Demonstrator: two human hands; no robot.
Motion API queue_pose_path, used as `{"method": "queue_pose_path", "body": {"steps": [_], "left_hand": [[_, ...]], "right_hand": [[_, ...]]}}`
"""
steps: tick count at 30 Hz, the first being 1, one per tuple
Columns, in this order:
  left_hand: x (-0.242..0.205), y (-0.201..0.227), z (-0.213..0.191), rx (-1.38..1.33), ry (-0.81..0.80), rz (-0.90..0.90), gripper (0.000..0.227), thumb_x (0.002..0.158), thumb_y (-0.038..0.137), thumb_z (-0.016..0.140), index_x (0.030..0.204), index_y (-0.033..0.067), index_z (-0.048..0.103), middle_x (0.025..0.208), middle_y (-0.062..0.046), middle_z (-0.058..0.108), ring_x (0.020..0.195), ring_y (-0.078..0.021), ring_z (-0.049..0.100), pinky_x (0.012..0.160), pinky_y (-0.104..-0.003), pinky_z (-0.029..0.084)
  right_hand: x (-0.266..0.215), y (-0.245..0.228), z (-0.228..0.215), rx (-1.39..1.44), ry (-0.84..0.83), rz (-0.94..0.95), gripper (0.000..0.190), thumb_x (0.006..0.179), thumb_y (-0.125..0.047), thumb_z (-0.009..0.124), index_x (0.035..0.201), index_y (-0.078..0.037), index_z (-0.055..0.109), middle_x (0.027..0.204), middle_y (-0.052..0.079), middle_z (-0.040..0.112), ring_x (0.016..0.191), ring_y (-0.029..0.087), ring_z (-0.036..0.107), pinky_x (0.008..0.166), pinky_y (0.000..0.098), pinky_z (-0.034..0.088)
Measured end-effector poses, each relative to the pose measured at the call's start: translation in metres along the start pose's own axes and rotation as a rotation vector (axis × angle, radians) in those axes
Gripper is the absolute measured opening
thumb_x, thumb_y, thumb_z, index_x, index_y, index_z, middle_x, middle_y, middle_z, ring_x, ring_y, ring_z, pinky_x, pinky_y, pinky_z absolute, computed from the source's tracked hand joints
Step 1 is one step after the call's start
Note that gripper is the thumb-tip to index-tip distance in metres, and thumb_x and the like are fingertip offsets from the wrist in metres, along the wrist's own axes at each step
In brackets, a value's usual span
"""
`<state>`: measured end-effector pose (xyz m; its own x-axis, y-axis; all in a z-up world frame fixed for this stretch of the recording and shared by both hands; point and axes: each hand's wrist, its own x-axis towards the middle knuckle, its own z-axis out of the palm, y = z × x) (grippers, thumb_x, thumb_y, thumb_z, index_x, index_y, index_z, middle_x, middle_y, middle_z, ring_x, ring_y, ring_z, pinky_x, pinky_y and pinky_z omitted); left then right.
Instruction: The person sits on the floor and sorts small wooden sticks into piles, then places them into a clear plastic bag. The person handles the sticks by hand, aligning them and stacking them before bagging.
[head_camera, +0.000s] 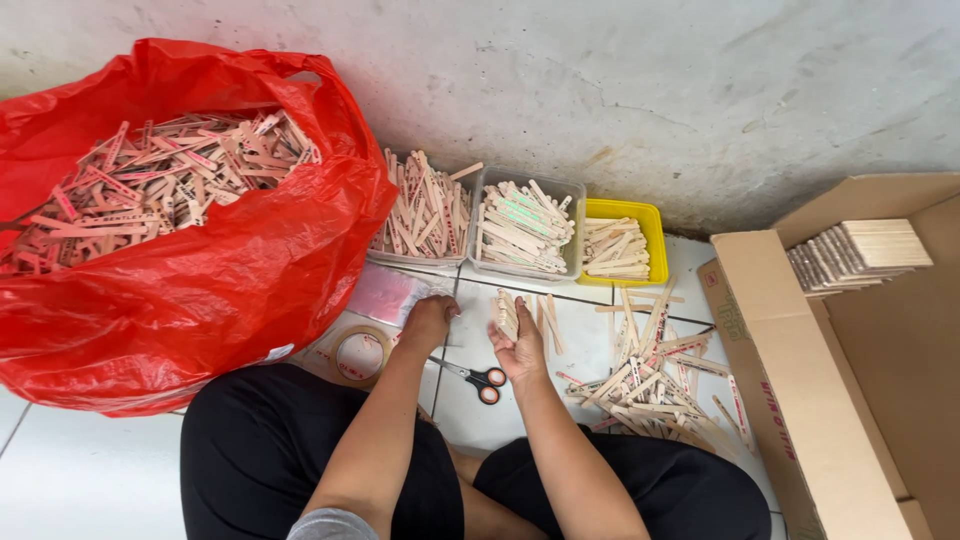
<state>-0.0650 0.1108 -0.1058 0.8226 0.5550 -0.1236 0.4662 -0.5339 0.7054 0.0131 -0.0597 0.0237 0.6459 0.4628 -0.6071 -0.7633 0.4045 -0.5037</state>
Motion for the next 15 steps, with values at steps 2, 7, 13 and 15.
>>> {"method": "queue_pose_path", "body": {"steps": [2, 7, 13, 15], "left_hand": [[-0.004, 0.002, -0.003, -0.009, -0.004, -0.008, 0.016, 0.098, 0.021, 0.063, 0.099, 0.0135, 0.077, 0.090, -0.020, 0.072, 0.095, -0.0405, 0.072, 0.084, -0.048, 0.059], [-0.002, 0.007, -0.008, -0.100, -0.003, -0.069, 0.022, 0.102, 0.025, 0.059, 0.105, 0.0132, 0.077, 0.094, -0.018, 0.073, 0.099, -0.0367, 0.072, 0.088, -0.045, 0.058], [-0.018, 0.082, -0.081, -0.564, 0.550, -0.473, 0.024, 0.104, 0.033, 0.049, 0.106, 0.0148, 0.065, 0.101, -0.012, 0.073, 0.108, -0.0316, 0.069, 0.101, -0.048, 0.052], [-0.010, 0.077, -0.094, -0.989, 0.802, -0.479, 0.029, 0.105, 0.038, 0.048, 0.111, 0.0158, 0.065, 0.100, -0.009, 0.074, 0.089, -0.0213, 0.071, 0.077, -0.036, 0.063]], "right_hand": [[0.033, 0.024, -0.017, 0.058, -0.030, 0.022, 0.020, 0.090, -0.027, 0.079, 0.079, -0.021, 0.064, 0.058, 0.003, 0.062, 0.034, 0.009, 0.043, 0.082, 0.0319, 0.060], [0.038, 0.044, -0.009, 0.070, -0.062, 0.048, 0.022, 0.092, -0.026, 0.077, 0.075, -0.019, 0.065, 0.057, 0.002, 0.062, 0.033, 0.010, 0.045, 0.097, 0.0489, 0.061], [0.061, 0.054, -0.023, -0.059, -0.003, 0.016, 0.027, 0.089, -0.023, 0.081, 0.078, -0.014, 0.057, 0.083, 0.012, 0.076, 0.065, 0.023, 0.074, 0.085, 0.0518, 0.064], [0.091, 0.070, -0.047, -0.081, 0.004, 0.009, 0.027, 0.089, -0.023, 0.082, 0.079, -0.017, 0.058, 0.088, 0.012, 0.078, 0.076, 0.024, 0.077, 0.081, 0.0481, 0.065]]}}
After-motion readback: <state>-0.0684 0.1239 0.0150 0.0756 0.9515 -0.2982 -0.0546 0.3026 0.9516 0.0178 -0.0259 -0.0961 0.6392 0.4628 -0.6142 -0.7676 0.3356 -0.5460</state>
